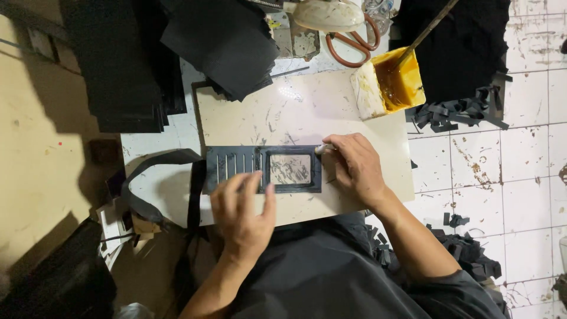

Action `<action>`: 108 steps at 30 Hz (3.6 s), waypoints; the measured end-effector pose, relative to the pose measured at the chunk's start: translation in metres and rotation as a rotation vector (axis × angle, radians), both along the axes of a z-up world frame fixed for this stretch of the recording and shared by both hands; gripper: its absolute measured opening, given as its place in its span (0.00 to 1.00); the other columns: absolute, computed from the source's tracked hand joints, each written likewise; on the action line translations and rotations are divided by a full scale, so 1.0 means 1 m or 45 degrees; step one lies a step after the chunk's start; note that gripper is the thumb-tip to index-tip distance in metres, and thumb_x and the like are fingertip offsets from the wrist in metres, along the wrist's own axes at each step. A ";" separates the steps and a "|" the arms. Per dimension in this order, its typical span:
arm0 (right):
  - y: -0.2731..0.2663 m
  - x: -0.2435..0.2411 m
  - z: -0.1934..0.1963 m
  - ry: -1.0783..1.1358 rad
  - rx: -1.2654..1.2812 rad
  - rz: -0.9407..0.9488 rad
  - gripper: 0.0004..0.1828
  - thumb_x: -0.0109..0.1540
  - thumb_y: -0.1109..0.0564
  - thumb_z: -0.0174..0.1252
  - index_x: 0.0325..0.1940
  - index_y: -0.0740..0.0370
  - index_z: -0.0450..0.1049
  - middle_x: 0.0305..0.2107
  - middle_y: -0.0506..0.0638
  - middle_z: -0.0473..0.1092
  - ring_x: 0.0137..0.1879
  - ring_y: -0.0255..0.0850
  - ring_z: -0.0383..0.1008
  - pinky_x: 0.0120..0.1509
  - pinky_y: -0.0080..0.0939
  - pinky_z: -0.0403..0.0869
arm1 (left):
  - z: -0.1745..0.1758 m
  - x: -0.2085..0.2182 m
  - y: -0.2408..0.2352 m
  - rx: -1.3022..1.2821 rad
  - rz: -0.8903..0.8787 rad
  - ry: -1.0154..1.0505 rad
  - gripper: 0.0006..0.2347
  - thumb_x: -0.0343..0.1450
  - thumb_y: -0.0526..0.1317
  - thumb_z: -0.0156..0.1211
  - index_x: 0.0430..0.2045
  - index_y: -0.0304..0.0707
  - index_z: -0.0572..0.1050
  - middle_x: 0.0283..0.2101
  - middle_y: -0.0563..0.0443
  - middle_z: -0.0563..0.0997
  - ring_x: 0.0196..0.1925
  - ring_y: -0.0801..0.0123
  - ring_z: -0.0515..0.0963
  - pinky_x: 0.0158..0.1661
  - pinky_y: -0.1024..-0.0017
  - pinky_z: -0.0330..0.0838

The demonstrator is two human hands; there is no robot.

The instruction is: The person assembles small dark wallet or card-holder bodies at a workbench. They apply glue with a small stick from a yellow glue container onto a slotted leather piece, fold and press a dark fabric or leather panel onto it, align the pieces, and set the finished item aside with a stack of completed ones.

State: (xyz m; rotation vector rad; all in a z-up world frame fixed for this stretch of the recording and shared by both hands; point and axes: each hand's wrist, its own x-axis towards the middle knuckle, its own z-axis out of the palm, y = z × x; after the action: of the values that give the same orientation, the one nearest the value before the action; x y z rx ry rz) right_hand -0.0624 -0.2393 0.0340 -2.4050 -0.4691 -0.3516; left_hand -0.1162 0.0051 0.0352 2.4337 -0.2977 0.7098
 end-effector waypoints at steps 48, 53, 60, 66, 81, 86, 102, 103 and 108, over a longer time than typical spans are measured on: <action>-0.001 -0.031 0.039 -0.249 -0.316 0.043 0.06 0.67 0.59 0.57 0.47 0.57 0.79 0.34 0.47 0.76 0.40 0.46 0.74 0.47 0.42 0.71 | -0.026 0.033 -0.048 0.162 -0.375 0.285 0.08 0.70 0.43 0.66 0.38 0.43 0.81 0.43 0.51 0.76 0.49 0.56 0.78 0.46 0.60 0.69; 0.007 -0.027 0.035 -0.249 -0.266 0.025 0.07 0.67 0.59 0.57 0.47 0.57 0.79 0.34 0.48 0.76 0.40 0.47 0.74 0.46 0.43 0.71 | -0.027 0.032 -0.048 0.163 -0.374 0.298 0.08 0.70 0.43 0.65 0.38 0.44 0.81 0.43 0.51 0.76 0.49 0.57 0.78 0.46 0.60 0.69; 0.004 -0.035 0.044 -0.055 -0.237 0.123 0.09 0.64 0.61 0.58 0.48 0.56 0.78 0.29 0.48 0.74 0.41 0.48 0.74 0.47 0.44 0.71 | -0.029 0.032 -0.047 0.154 -0.380 0.304 0.08 0.70 0.43 0.65 0.38 0.44 0.81 0.43 0.51 0.76 0.50 0.57 0.78 0.46 0.60 0.69; 0.007 -0.032 0.024 -0.022 -0.117 0.005 0.12 0.62 0.61 0.62 0.50 0.56 0.77 0.31 0.45 0.75 0.43 0.47 0.74 0.48 0.44 0.70 | -0.028 0.032 -0.045 0.186 -0.384 0.339 0.09 0.70 0.44 0.65 0.39 0.45 0.81 0.43 0.53 0.75 0.50 0.58 0.77 0.46 0.61 0.68; 0.011 -0.031 0.034 -0.169 -0.431 0.107 0.07 0.67 0.57 0.56 0.48 0.53 0.77 0.31 0.45 0.75 0.43 0.43 0.73 0.51 0.42 0.69 | -0.028 0.033 -0.046 0.167 -0.388 0.345 0.09 0.71 0.44 0.63 0.40 0.45 0.80 0.44 0.52 0.75 0.51 0.57 0.77 0.47 0.61 0.68; 0.000 -0.034 0.036 -0.075 -0.275 0.082 0.09 0.65 0.56 0.59 0.50 0.53 0.77 0.32 0.44 0.74 0.44 0.45 0.73 0.50 0.43 0.69 | -0.025 0.033 -0.047 0.165 -0.372 0.330 0.09 0.70 0.44 0.65 0.39 0.45 0.81 0.43 0.52 0.76 0.50 0.57 0.78 0.47 0.61 0.69; 0.004 -0.050 0.049 -0.073 -0.274 0.135 0.07 0.66 0.57 0.58 0.48 0.55 0.78 0.30 0.46 0.75 0.40 0.45 0.74 0.48 0.42 0.70 | -0.033 0.032 -0.047 0.151 -0.392 0.349 0.08 0.70 0.43 0.64 0.39 0.44 0.81 0.43 0.52 0.76 0.50 0.57 0.77 0.47 0.61 0.68; -0.004 -0.052 0.049 -0.075 -0.274 0.140 0.07 0.66 0.57 0.58 0.48 0.55 0.78 0.30 0.46 0.75 0.40 0.45 0.74 0.48 0.42 0.70 | -0.033 0.032 -0.047 0.151 -0.387 0.348 0.08 0.70 0.43 0.64 0.39 0.44 0.81 0.43 0.52 0.76 0.50 0.57 0.77 0.47 0.61 0.68; -0.023 -0.052 0.068 0.170 0.220 -0.035 0.10 0.60 0.68 0.65 0.44 0.60 0.80 0.31 0.48 0.77 0.35 0.44 0.75 0.42 0.40 0.75 | -0.034 0.030 -0.047 0.160 -0.383 0.323 0.08 0.71 0.43 0.63 0.40 0.42 0.80 0.44 0.51 0.76 0.51 0.57 0.77 0.49 0.60 0.69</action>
State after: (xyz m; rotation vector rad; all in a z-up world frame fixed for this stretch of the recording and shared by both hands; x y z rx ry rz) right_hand -0.1141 -0.2626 0.1023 -2.2511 -0.3319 -0.2314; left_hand -0.0864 -0.0422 0.0010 2.4870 -0.6042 0.2554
